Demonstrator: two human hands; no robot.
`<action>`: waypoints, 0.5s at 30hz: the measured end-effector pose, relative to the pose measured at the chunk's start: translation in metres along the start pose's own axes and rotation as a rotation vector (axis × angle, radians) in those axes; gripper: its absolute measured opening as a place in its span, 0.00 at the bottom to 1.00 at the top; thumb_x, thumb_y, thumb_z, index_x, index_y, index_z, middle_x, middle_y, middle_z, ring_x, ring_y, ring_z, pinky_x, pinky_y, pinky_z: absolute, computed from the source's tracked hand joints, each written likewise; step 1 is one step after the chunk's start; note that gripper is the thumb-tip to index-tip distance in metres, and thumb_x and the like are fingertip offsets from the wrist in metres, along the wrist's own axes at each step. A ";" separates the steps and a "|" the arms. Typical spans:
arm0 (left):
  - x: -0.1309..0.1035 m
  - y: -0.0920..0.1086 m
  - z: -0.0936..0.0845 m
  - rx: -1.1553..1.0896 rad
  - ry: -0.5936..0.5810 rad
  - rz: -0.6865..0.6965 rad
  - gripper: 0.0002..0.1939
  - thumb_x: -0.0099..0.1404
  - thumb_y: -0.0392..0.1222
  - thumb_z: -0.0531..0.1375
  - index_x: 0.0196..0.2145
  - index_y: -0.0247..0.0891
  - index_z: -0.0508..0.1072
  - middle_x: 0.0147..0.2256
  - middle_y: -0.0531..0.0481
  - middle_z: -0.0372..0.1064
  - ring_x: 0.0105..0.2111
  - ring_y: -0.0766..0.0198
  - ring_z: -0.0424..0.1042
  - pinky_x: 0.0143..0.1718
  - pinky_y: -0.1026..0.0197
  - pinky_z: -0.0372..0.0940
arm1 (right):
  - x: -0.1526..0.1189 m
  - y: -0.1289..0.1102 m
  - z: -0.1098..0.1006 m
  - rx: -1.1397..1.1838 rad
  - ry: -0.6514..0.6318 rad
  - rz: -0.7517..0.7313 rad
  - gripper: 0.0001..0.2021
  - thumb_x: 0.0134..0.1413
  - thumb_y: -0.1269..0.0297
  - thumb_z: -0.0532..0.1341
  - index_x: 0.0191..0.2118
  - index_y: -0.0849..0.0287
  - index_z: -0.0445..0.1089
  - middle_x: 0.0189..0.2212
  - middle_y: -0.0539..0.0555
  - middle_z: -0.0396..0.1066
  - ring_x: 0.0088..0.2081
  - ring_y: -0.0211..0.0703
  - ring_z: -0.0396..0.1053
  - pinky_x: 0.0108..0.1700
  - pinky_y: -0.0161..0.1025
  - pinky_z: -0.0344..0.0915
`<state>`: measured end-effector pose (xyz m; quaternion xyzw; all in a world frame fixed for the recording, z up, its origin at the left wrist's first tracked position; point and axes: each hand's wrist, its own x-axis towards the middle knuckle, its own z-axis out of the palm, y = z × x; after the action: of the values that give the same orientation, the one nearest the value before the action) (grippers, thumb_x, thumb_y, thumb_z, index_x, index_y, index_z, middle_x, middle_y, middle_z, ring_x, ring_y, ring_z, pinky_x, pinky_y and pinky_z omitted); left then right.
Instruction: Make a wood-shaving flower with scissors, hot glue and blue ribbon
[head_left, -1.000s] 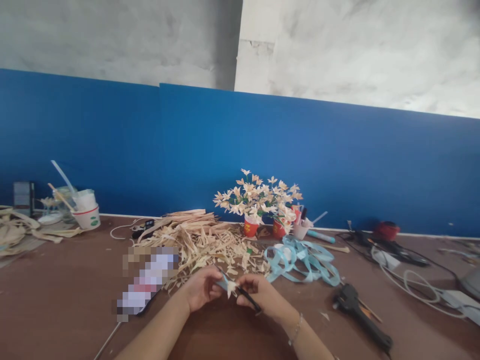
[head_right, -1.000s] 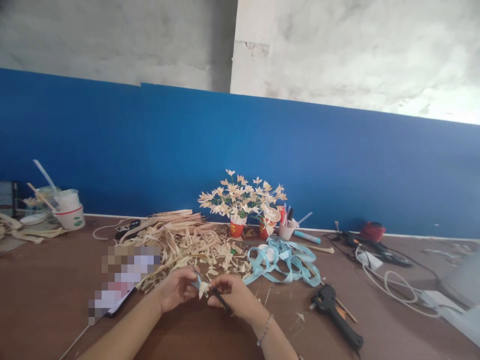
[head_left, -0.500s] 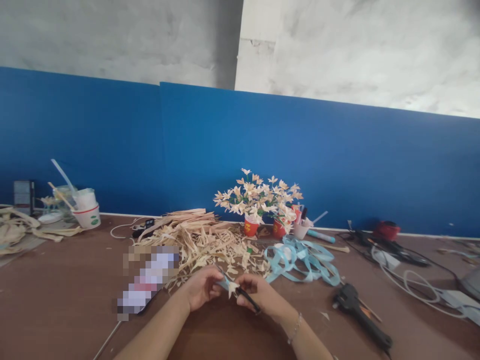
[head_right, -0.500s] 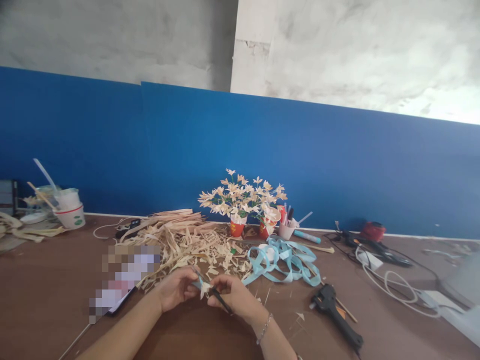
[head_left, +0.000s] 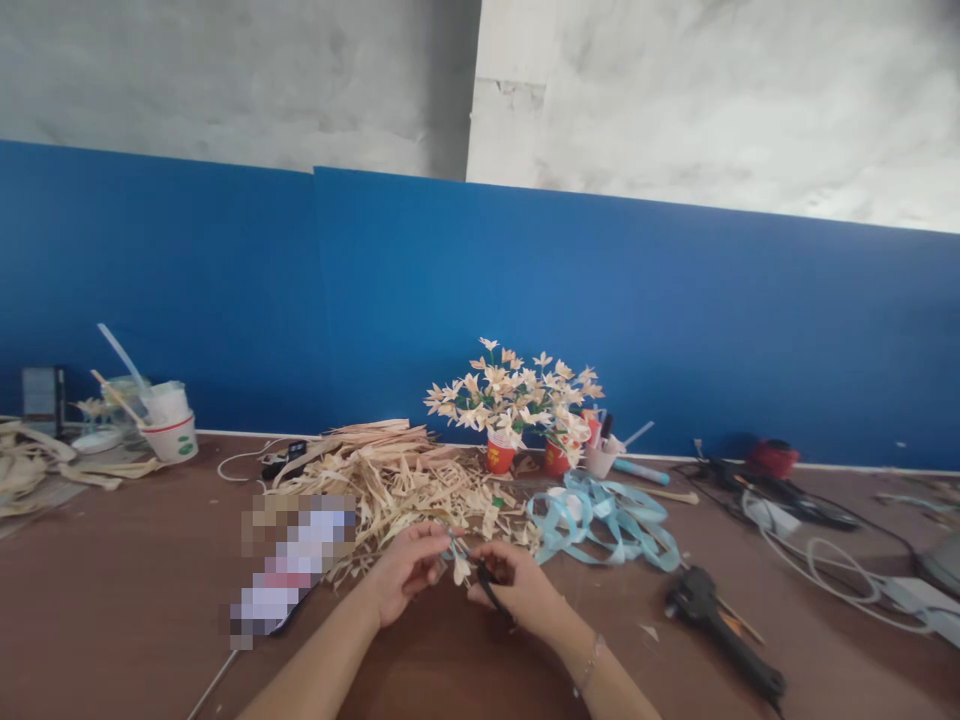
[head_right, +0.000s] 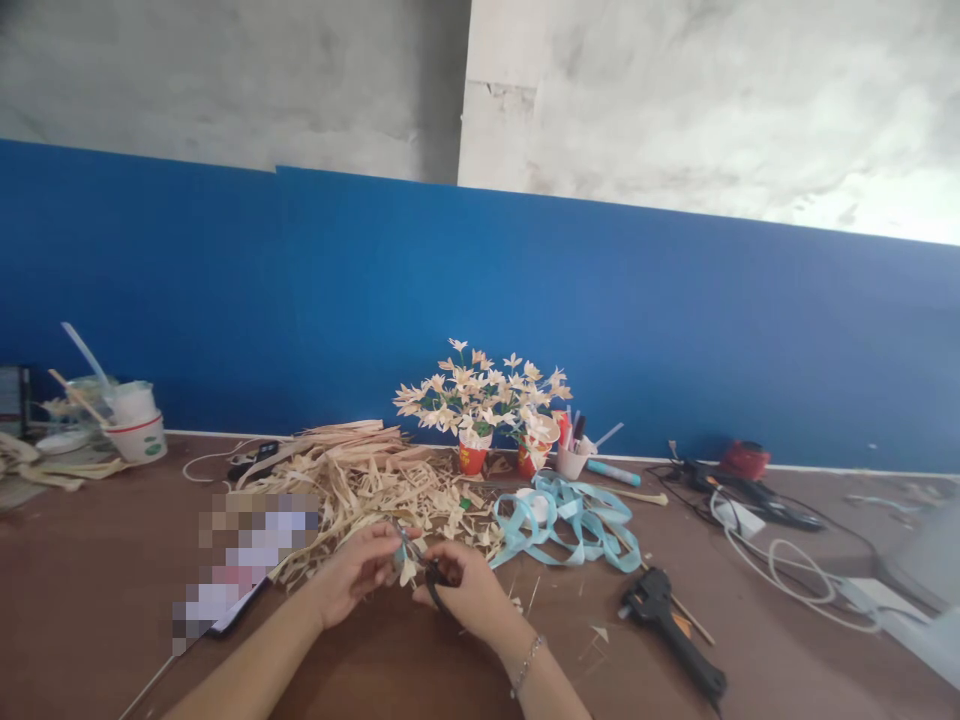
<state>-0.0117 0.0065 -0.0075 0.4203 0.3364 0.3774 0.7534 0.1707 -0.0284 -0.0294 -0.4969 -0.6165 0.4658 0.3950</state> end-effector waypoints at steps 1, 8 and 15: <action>0.000 -0.001 0.000 0.012 -0.002 0.013 0.12 0.46 0.40 0.64 0.22 0.34 0.64 0.34 0.51 0.71 0.13 0.80 0.57 0.13 0.70 0.37 | 0.000 -0.002 0.001 -0.030 0.013 -0.014 0.15 0.34 0.66 0.67 0.33 0.60 0.68 0.20 0.44 0.60 0.22 0.32 0.56 0.25 0.31 0.53; 0.003 -0.005 0.002 -0.002 0.037 0.071 0.08 0.46 0.36 0.61 0.23 0.34 0.64 0.34 0.48 0.71 0.16 0.74 0.63 0.12 0.70 0.39 | -0.003 -0.006 0.002 -0.185 0.065 -0.113 0.15 0.33 0.67 0.67 0.33 0.58 0.69 0.23 0.46 0.61 0.25 0.34 0.55 0.28 0.32 0.54; 0.001 -0.004 0.005 -0.035 0.051 0.083 0.09 0.44 0.36 0.61 0.21 0.36 0.62 0.14 0.59 0.58 0.14 0.74 0.56 0.16 0.70 0.44 | -0.005 -0.010 0.003 -0.147 0.042 -0.088 0.15 0.33 0.68 0.66 0.34 0.59 0.69 0.24 0.45 0.60 0.26 0.34 0.56 0.29 0.32 0.54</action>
<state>-0.0058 0.0044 -0.0089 0.4109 0.3315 0.4247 0.7355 0.1667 -0.0344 -0.0210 -0.5066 -0.6618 0.3911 0.3905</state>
